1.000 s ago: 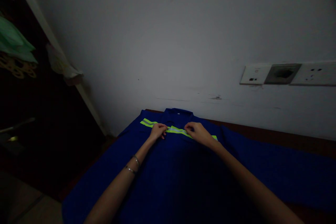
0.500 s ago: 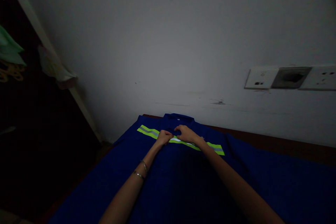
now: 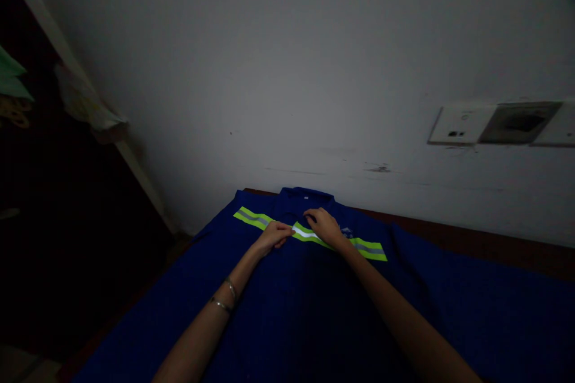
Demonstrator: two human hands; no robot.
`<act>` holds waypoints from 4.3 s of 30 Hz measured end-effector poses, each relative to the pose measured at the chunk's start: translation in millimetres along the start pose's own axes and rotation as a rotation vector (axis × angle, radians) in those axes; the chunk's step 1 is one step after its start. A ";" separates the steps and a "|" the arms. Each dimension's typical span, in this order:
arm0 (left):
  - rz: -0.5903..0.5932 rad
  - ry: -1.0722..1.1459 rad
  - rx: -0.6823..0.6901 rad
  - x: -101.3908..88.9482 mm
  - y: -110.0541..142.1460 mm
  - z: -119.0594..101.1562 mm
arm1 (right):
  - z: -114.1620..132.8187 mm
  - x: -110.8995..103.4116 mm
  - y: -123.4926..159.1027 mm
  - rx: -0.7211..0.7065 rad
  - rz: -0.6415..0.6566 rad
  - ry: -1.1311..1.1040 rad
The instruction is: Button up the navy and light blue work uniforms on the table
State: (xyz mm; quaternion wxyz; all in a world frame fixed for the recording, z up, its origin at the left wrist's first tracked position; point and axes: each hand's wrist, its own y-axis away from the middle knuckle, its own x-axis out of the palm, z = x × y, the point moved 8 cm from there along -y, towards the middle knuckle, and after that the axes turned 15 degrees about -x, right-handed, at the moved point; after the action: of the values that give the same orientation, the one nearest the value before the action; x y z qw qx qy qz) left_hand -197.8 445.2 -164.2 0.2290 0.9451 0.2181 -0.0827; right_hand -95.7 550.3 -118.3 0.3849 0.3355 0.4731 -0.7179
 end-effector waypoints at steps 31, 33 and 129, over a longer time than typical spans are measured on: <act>-0.096 0.076 -0.014 -5.8 19.0 10.4 | 38.9 27.5 18.8 0.174 0.054 -0.387; -0.093 0.079 -0.046 -7.2 20.9 12.8 | 42.6 24.3 19.1 0.148 0.042 -0.377; -0.219 0.030 0.100 -4.9 37.1 8.4 | 67.0 9.8 21.8 0.037 0.041 -0.202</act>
State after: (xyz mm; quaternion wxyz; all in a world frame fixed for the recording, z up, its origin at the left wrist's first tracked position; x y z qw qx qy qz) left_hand -185.9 409.7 -155.7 0.1679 0.9270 0.3189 -0.1037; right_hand -89.3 479.6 -113.9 0.4390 0.2781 0.4117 -0.7486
